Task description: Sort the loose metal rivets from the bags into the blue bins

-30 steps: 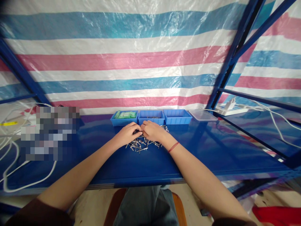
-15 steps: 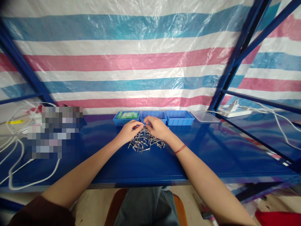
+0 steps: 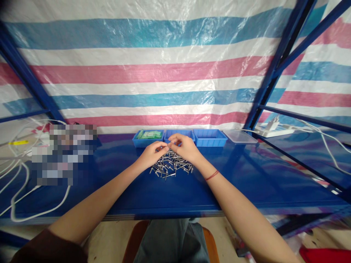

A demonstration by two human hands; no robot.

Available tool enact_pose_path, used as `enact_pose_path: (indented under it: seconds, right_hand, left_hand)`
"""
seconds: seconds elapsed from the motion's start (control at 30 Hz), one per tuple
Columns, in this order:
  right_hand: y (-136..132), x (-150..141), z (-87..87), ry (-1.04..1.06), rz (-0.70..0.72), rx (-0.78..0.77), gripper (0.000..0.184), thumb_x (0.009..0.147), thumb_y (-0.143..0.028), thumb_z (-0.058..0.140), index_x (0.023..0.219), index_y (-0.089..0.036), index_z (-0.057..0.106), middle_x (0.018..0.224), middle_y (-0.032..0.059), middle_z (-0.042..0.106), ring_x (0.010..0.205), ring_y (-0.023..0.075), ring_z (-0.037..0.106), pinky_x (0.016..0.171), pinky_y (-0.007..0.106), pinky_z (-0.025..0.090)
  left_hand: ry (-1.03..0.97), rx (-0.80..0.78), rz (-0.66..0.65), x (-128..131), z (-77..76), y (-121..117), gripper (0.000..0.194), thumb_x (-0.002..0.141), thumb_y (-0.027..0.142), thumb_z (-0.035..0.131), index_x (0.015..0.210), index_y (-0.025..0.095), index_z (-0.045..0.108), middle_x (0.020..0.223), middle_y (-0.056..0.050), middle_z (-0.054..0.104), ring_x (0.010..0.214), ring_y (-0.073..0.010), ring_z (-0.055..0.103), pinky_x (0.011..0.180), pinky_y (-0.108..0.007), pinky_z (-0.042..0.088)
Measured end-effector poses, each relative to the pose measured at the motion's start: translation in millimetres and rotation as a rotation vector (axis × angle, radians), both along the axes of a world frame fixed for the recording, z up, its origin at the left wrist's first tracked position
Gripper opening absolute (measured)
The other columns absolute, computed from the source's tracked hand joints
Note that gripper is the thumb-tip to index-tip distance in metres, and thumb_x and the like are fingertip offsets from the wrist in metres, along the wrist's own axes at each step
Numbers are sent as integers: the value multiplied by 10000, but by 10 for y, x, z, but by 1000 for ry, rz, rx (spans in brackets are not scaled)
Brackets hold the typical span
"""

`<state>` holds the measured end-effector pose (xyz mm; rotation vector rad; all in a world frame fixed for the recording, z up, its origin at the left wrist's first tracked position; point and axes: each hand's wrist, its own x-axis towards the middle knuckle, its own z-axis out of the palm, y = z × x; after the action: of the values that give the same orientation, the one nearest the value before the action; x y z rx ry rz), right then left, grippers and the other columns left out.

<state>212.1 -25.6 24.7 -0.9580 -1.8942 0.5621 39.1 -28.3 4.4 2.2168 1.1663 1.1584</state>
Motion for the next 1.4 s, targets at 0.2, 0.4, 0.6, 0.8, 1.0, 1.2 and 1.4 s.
enact_pose_path:
  seconds: [0.2, 0.4, 0.6, 0.8, 1.0, 1.2, 1.4]
  right_hand:
    - [-19, -46, 17, 88, -4, -28, 213, 746, -360, 621, 743, -147, 616, 715, 45, 657, 649, 137, 585, 649, 300, 460]
    - [-73, -38, 54, 2, 5, 42, 170, 777, -316, 595, 797, -161, 661, 797, 49, 665, 725, 147, 595, 652, 290, 459]
    - [-86, 14, 105, -38, 3, 101, 160, 791, -281, 574, 832, -169, 680, 863, 55, 644, 754, 141, 583, 653, 280, 460]
    - [-30, 52, 83, -146, -42, 157, 183, 832, -280, 538, 787, -173, 679, 835, 51, 652, 734, 141, 577, 651, 272, 455]
    - [253, 153, -15, -263, -437, 347, 234, 879, -264, 479, 833, -148, 678, 834, 91, 638, 751, 185, 579, 717, 304, 443]
    - [304, 244, 5, -502, -548, 361, 279, 856, -322, 500, 975, -138, 674, 979, 147, 637, 879, 251, 579, 753, 349, 431]
    - [52, 331, 132, -602, 2, -5, 170, 701, -134, 516, 692, -166, 683, 663, 19, 650, 582, 127, 543, 591, 260, 408]
  left_hand:
    - [-104, -66, -36, 17, -27, 16, 182, 811, 339, 558, 845, 175, 630, 857, -19, 650, 756, -146, 587, 725, -269, 457]
    - [-112, -106, -72, 28, -54, 34, 210, 806, 371, 563, 807, 166, 608, 818, -14, 636, 732, -138, 569, 711, -271, 453]
    - [-177, -69, -45, -9, 6, 53, 190, 792, 352, 582, 841, 171, 613, 855, -24, 641, 756, -141, 583, 736, -282, 460]
    - [-173, -66, 0, -29, 36, 69, 240, 816, 398, 547, 866, 176, 625, 876, -25, 650, 796, -153, 599, 753, -278, 463]
    - [-45, -19, 37, -31, 42, 31, 255, 855, 371, 497, 954, 189, 646, 874, -18, 667, 771, -148, 598, 744, -269, 465]
    - [294, 154, -28, -91, 17, 21, 186, 848, 262, 498, 891, 196, 667, 853, -31, 644, 798, -160, 588, 784, -298, 458]
    - [395, 160, -15, -124, -11, 32, 227, 800, 148, 502, 930, 215, 675, 940, -42, 654, 879, -184, 597, 841, -334, 461]
